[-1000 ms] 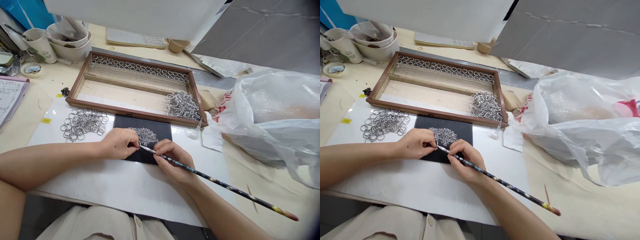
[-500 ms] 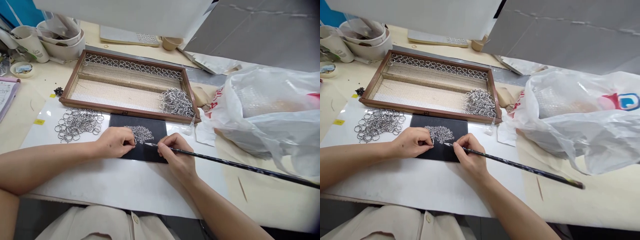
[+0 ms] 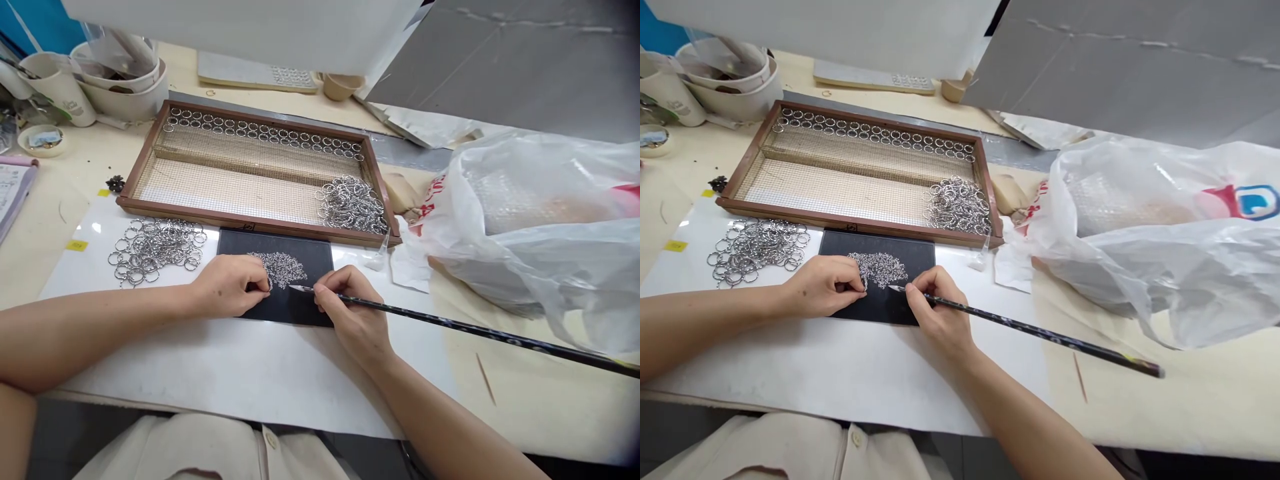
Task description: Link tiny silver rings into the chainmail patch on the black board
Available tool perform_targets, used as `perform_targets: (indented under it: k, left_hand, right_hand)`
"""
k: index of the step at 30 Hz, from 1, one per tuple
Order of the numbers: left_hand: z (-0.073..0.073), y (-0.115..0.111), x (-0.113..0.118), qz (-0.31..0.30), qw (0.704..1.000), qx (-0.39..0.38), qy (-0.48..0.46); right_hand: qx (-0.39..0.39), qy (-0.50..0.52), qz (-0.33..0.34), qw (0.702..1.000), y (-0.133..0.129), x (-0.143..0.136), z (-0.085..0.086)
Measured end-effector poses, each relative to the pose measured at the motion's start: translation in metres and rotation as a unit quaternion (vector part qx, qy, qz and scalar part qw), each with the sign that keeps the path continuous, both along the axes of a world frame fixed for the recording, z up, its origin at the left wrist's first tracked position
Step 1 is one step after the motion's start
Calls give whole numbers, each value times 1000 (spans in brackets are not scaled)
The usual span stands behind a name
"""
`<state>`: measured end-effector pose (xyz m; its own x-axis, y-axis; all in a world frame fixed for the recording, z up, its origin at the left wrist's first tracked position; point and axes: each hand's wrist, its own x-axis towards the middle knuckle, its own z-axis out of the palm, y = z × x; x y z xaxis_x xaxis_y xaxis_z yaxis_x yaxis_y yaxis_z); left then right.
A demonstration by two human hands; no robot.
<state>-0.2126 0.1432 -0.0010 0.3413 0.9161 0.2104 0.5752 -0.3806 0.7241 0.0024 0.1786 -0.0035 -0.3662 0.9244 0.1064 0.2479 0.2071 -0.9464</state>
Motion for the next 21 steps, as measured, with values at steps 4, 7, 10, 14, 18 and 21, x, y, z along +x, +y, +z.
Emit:
perform_targets:
  k: [4, 7, 10, 14, 18, 21]
  left_hand:
    - [0, 0, 1, 1, 1000, -4, 4]
    - [0, 0, 1, 3, 1000, -11, 13]
    - [1, 0, 1, 4, 1000, -20, 20]
    - [1, 0, 1, 3, 1000, -20, 14]
    - [1, 1, 1, 2, 1000, -17, 16]
    - [1, 1, 1, 2, 1000, -22, 22]
  right_hand:
    - [-4, 95, 42, 995, -3, -3, 1]
    - [-4, 120, 78, 990, -5, -7, 2]
    - [-3, 112, 102, 988, -7, -9, 3]
    - [4, 114, 112, 987, -8, -10, 2]
    - [15, 109, 113, 987, -8, -11, 1]
    - [19, 98, 110, 989, -8, -11, 1]
